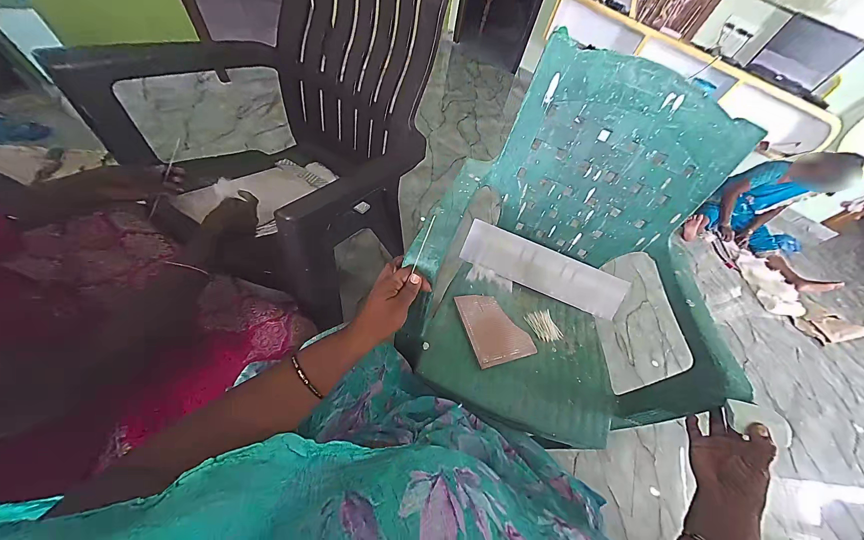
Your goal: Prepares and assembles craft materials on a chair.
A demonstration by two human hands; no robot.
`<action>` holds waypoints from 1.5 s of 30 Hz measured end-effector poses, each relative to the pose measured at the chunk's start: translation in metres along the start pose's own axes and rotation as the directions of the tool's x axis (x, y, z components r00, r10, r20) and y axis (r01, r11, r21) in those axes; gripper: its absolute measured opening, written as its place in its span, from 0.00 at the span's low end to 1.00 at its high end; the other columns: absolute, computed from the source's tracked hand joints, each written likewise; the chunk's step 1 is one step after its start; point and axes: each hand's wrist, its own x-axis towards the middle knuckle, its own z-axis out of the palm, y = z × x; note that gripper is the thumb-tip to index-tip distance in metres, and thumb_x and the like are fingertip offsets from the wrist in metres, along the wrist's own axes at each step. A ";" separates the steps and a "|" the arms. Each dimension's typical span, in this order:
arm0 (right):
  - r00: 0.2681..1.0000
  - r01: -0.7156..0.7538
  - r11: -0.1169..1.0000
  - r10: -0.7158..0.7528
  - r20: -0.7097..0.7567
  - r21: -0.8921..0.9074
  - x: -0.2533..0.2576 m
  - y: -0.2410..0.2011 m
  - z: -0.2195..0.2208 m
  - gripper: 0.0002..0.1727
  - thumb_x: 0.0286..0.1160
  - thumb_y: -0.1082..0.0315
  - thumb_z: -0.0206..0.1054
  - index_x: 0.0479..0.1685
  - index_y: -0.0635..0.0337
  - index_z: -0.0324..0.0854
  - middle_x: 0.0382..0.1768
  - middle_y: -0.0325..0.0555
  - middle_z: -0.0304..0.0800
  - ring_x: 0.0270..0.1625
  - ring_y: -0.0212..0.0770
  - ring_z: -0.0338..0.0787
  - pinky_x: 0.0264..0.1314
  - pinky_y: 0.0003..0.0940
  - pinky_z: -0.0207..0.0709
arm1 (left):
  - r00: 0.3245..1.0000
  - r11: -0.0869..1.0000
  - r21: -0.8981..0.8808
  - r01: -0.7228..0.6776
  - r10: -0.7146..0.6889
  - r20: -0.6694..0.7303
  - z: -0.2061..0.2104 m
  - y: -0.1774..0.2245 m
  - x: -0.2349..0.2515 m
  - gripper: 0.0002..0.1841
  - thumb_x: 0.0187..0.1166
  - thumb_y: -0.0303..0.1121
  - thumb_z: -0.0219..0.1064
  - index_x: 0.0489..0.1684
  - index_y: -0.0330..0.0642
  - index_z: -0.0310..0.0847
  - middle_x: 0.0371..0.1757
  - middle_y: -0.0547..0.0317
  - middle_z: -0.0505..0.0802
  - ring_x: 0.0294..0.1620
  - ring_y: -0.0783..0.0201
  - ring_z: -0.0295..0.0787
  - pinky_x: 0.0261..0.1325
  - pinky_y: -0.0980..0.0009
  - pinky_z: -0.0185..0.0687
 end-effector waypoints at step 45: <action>0.300 0.708 0.353 0.633 0.713 -0.612 -0.103 0.094 0.187 0.27 0.73 0.80 0.66 0.75 0.59 0.82 0.75 0.60 0.82 0.76 0.56 0.83 0.79 0.49 0.76 | 0.362 0.955 0.094 -0.283 0.016 0.932 0.055 -0.066 -0.036 0.20 0.95 0.37 0.46 0.61 0.32 0.82 0.84 0.48 0.79 0.68 0.41 0.88 0.60 0.37 0.83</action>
